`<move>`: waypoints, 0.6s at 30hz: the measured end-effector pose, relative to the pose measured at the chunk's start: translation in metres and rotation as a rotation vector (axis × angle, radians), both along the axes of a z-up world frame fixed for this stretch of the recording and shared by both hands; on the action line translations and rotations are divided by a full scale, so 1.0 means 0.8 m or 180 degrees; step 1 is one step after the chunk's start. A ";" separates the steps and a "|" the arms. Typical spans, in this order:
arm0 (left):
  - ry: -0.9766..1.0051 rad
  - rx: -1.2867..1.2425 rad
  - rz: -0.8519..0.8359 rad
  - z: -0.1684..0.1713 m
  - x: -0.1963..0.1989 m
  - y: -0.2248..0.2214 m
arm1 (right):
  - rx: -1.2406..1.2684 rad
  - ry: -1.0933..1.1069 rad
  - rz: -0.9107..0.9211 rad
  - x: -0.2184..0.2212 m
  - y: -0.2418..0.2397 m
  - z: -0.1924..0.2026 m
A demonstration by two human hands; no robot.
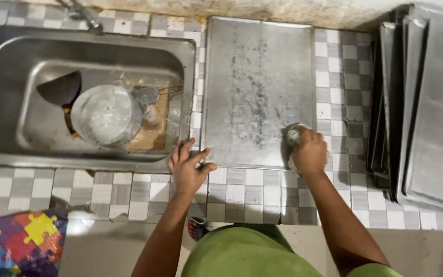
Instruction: The person is cleaning metal baking trays by wiping them with a cloth and then stacking them on a counter.
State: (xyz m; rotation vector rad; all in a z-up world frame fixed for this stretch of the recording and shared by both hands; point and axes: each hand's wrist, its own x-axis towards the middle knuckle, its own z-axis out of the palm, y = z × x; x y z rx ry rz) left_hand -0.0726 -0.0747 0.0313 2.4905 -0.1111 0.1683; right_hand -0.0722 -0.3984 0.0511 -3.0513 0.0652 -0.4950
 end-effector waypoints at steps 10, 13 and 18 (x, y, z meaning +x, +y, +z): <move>0.0159 0.0218 -0.0226 0.006 0.002 0.003 | 0.1100 0.0388 0.1667 -0.039 0.179 0.062; 0.0076 0.0344 -0.0211 0.008 -0.007 0.000 | 0.1196 0.1268 0.1108 -0.095 0.093 0.091; -0.0087 0.0566 0.0062 0.010 -0.014 -0.024 | 0.0580 -0.0148 -0.0538 -0.127 -0.049 -0.037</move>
